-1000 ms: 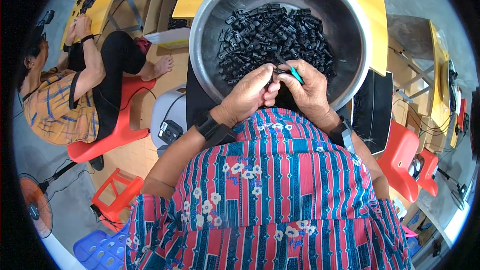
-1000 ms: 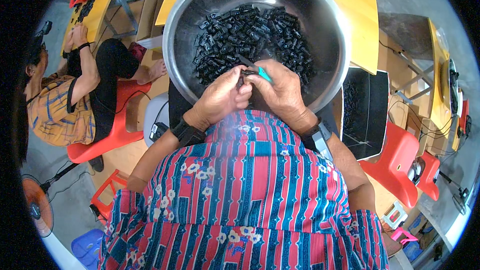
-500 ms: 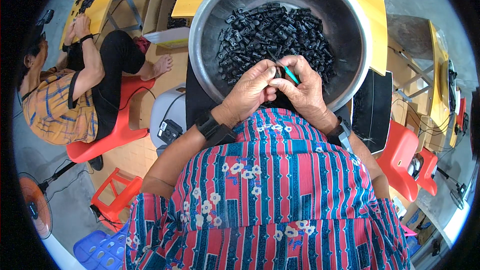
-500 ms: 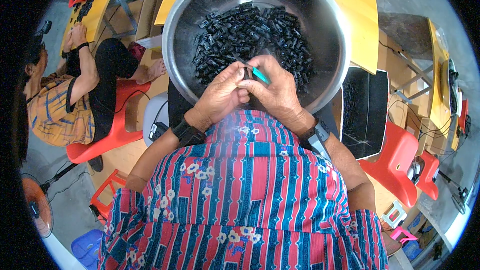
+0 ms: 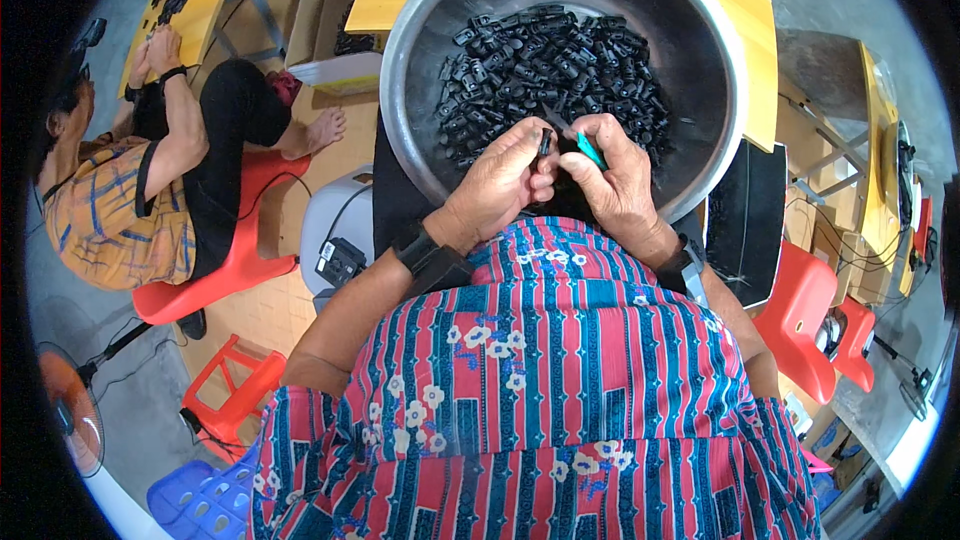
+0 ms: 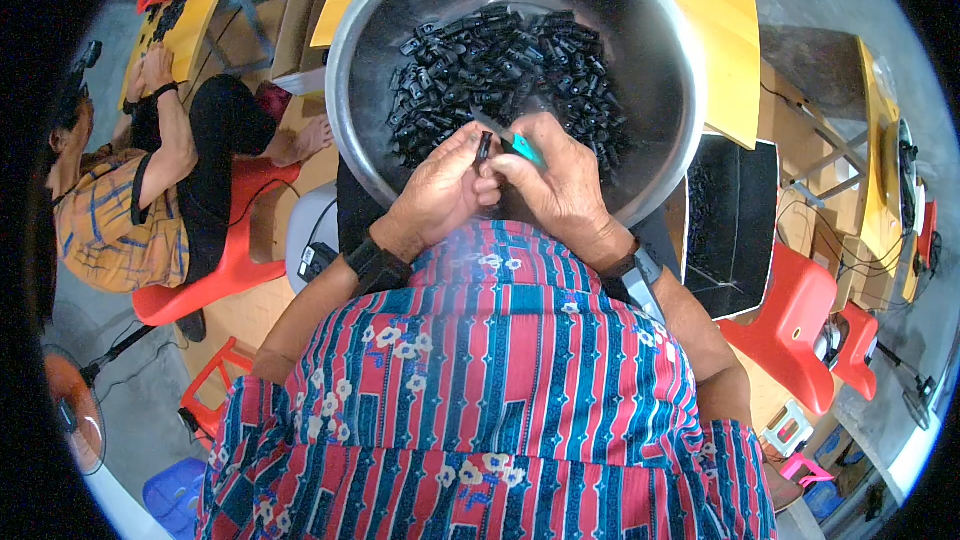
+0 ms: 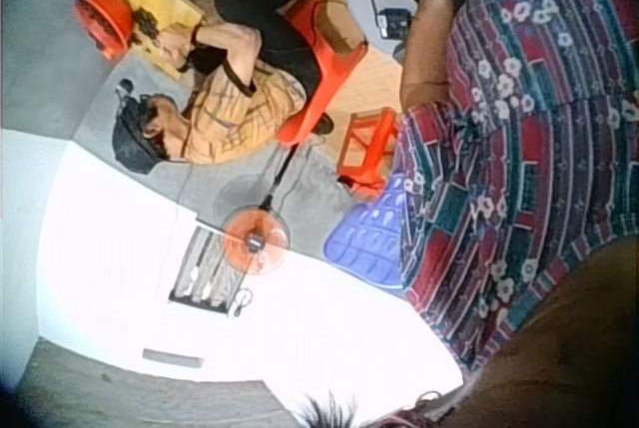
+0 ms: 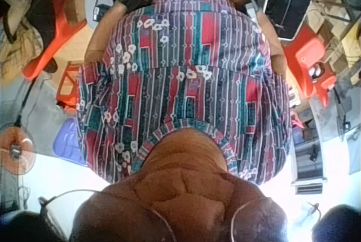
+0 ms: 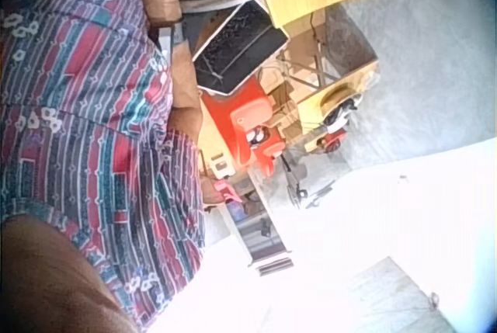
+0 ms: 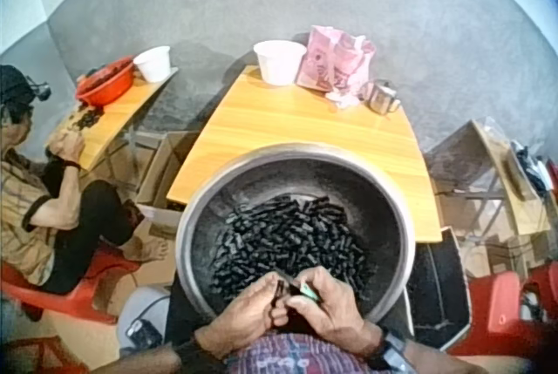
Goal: Scrape or clean flashes from small black plastic/rubber components using a small blade.
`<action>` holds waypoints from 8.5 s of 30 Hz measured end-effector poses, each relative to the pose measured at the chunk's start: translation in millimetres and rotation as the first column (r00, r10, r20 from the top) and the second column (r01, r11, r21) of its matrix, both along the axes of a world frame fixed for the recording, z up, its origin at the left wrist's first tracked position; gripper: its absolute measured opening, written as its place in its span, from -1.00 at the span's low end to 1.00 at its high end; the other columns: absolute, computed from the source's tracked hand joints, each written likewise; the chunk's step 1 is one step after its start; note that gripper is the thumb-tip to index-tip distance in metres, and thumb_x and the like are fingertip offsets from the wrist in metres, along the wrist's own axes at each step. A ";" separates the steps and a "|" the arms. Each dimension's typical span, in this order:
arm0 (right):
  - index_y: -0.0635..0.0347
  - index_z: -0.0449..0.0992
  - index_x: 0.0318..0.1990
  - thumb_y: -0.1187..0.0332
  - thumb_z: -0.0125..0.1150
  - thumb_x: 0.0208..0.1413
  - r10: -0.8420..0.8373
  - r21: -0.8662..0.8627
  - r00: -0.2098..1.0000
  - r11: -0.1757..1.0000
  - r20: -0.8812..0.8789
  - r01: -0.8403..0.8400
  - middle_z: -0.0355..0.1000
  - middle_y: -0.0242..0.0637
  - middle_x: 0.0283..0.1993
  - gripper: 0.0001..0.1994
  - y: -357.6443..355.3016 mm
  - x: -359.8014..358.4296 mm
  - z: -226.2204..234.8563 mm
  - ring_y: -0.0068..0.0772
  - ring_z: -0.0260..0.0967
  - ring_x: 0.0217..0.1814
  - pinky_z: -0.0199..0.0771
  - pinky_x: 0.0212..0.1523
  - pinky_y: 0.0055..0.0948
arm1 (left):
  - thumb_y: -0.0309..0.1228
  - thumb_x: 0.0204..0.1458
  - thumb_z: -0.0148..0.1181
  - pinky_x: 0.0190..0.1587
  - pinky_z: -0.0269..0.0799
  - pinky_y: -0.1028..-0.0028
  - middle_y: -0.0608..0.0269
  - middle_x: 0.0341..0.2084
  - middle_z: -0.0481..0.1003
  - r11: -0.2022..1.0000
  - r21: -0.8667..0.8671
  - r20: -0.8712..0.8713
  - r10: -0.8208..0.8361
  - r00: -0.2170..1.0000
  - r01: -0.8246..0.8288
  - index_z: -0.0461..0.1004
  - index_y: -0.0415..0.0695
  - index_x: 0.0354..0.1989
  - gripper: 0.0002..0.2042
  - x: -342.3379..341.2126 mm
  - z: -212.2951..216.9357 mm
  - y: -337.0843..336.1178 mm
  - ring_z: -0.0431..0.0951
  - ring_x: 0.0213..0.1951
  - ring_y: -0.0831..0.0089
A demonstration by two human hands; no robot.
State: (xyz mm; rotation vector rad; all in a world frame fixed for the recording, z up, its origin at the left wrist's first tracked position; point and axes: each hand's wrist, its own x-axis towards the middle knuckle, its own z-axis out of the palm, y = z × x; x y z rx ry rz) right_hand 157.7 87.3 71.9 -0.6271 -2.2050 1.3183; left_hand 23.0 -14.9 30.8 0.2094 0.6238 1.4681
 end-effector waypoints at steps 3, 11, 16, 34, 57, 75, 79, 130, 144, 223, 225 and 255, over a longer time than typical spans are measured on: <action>0.22 0.40 -0.31 0.25 0.14 0.13 0.073 0.178 0.993 0.980 0.095 -0.089 0.40 -0.11 -0.38 -0.79 9.0 4.2 -15.4 -0.05 0.43 -0.34 0.41 -0.36 -0.32 | -0.15 0.27 -0.14 -0.41 0.18 0.64 0.47 -0.51 0.20 1.000 0.014 -0.020 -0.022 1.000 0.023 0.27 -0.02 -0.28 -0.78 -1.7 -3.7 6.7 0.18 -0.49 0.69; 0.22 0.37 -0.37 0.22 0.14 0.11 0.118 0.286 0.981 0.945 0.153 -0.158 0.32 -0.11 -0.47 -0.76 2.1 -0.7 -14.8 -0.01 0.36 -0.41 0.35 -0.41 -0.19 | -0.13 0.25 -0.10 -0.43 0.19 0.63 0.48 -0.53 0.18 0.996 0.092 -0.096 -0.009 0.995 0.018 0.25 -0.04 -0.32 -0.75 -1.6 -11.0 2.0 0.18 -0.50 0.69; 0.21 0.35 -0.38 0.19 0.13 0.12 0.120 0.297 0.981 0.941 0.153 -0.162 0.31 -0.12 -0.47 -0.74 2.3 -1.5 -15.8 -0.01 0.36 -0.41 0.35 -0.42 -0.18 | -0.17 0.27 -0.13 -0.42 0.19 0.63 0.46 -0.52 0.18 0.995 0.103 -0.088 0.001 0.996 0.008 0.25 -0.04 -0.30 -0.78 -0.2 -10.5 0.3 0.17 -0.49 0.69; 0.21 0.36 -0.38 0.17 0.12 0.12 0.110 0.275 0.975 0.948 0.194 -0.161 0.32 -0.12 -0.48 -0.73 3.8 -3.3 -16.2 -0.01 0.37 -0.40 0.36 -0.41 -0.17 | -0.26 0.27 -0.15 -0.43 0.20 0.62 0.47 -0.52 0.17 0.999 0.035 -0.119 -0.015 0.993 0.020 0.24 -0.03 -0.30 -0.85 -0.4 -6.0 1.9 0.17 -0.50 0.69; 0.21 0.35 -0.41 0.22 0.12 0.12 0.117 0.287 0.974 0.943 0.192 -0.169 0.32 -0.07 -0.47 -0.76 6.9 2.1 -11.7 0.04 0.34 -0.41 0.34 -0.42 -0.15 | -0.19 0.27 -0.14 -0.45 0.21 0.60 0.43 -0.54 0.18 0.999 0.021 -0.318 -0.035 0.947 0.044 0.21 -0.04 -0.28 -0.80 2.8 -3.6 3.9 0.21 -0.53 0.65; 0.21 0.34 -0.38 0.30 0.13 0.12 0.053 0.282 0.969 0.952 0.241 -0.122 0.33 -0.09 -0.45 -0.81 10.7 1.6 -6.7 0.03 0.36 -0.39 0.35 -0.41 -0.16 | -0.24 0.29 -0.18 -0.43 0.21 0.60 0.44 -0.53 0.19 0.998 0.032 -0.158 -0.040 0.987 0.045 0.22 -0.04 -0.26 -0.84 5.1 -8.8 10.6 0.20 -0.52 0.67; 0.22 0.36 -0.37 0.31 0.12 0.13 0.059 0.251 0.989 0.964 0.132 -0.091 0.32 -0.09 -0.46 -0.82 10.7 7.9 -15.1 0.04 0.35 -0.40 0.34 -0.42 -0.16 | -0.23 0.27 -0.13 -0.37 0.28 0.52 0.39 -0.48 0.26 0.998 0.037 -0.117 -0.054 0.992 0.059 0.25 -0.08 -0.22 -0.81 1.8 -3.9 8.2 0.29 -0.47 0.60; 0.25 0.42 -0.28 0.35 0.07 0.19 -0.213 -0.355 0.969 0.922 -0.122 0.158 0.30 -0.43 -0.40 -0.86 16.7 19.4 -26.6 -0.62 0.19 -0.33 0.26 -0.28 -0.58 | -0.47 -0.06 0.23 -0.34 0.38 0.52 0.28 -0.49 0.43 0.998 0.041 -0.992 0.036 -0.119 -0.044 0.46 -0.16 -0.26 -0.82 -35.0 51.8 46.3 0.46 -0.45 0.45; 0.26 0.45 -0.01 0.42 0.08 0.18 -0.014 -0.588 0.991 0.806 -0.133 -0.067 0.44 -0.30 -0.05 -0.76 8.0 4.5 -15.2 -0.54 0.32 0.05 0.27 0.11 -0.49 | -0.42 0.09 0.20 -0.63 -0.04 0.74 0.57 -0.58 0.22 0.971 -0.131 -0.337 -0.234 0.912 0.200 0.37 -0.13 -0.25 -0.85 -28.2 14.0 15.2 0.10 -0.61 0.83; 0.20 0.36 -0.36 0.18 0.15 0.10 0.078 0.282 0.975 0.950 0.210 -0.137 0.30 -0.13 -0.45 -0.74 11.6 -0.8 -10.2 -0.01 0.36 -0.38 0.35 -0.40 -0.16 | -0.21 0.24 -0.08 -0.45 0.06 0.65 0.46 -0.41 0.26 0.982 0.080 -0.093 -0.164 0.982 0.172 0.23 -0.05 -0.10 -0.79 -17.4 -7.5 10.8 0.19 -0.44 0.68; 0.21 0.36 -0.35 0.19 0.15 0.11 0.071 0.281 0.974 0.951 0.217 -0.132 0.30 -0.12 -0.45 -0.75 11.7 -1.4 -10.3 0.00 0.36 -0.39 0.35 -0.41 -0.16 | -0.22 0.23 -0.08 -0.45 0.06 0.65 0.46 -0.40 0.26 0.982 0.080 -0.083 -0.163 0.983 0.169 0.22 -0.05 -0.10 -0.80 -17.4 -8.0 10.9 0.19 -0.43 0.67; 0.26 0.38 -0.36 0.34 0.02 0.21 -0.020 -0.053 1.000 0.998 0.018 0.021 0.28 -0.13 -0.49 -0.83 23.0 -9.3 -17.6 -0.25 0.29 -0.47 0.31 -0.39 -0.36 | -0.25 0.28 -0.15 -0.39 0.14 0.63 0.42 -0.43 0.24 0.983 0.005 -0.096 -0.181 0.979 0.182 0.24 -0.03 -0.10 -0.84 -17.2 -2.5 20.0 0.18 -0.43 0.62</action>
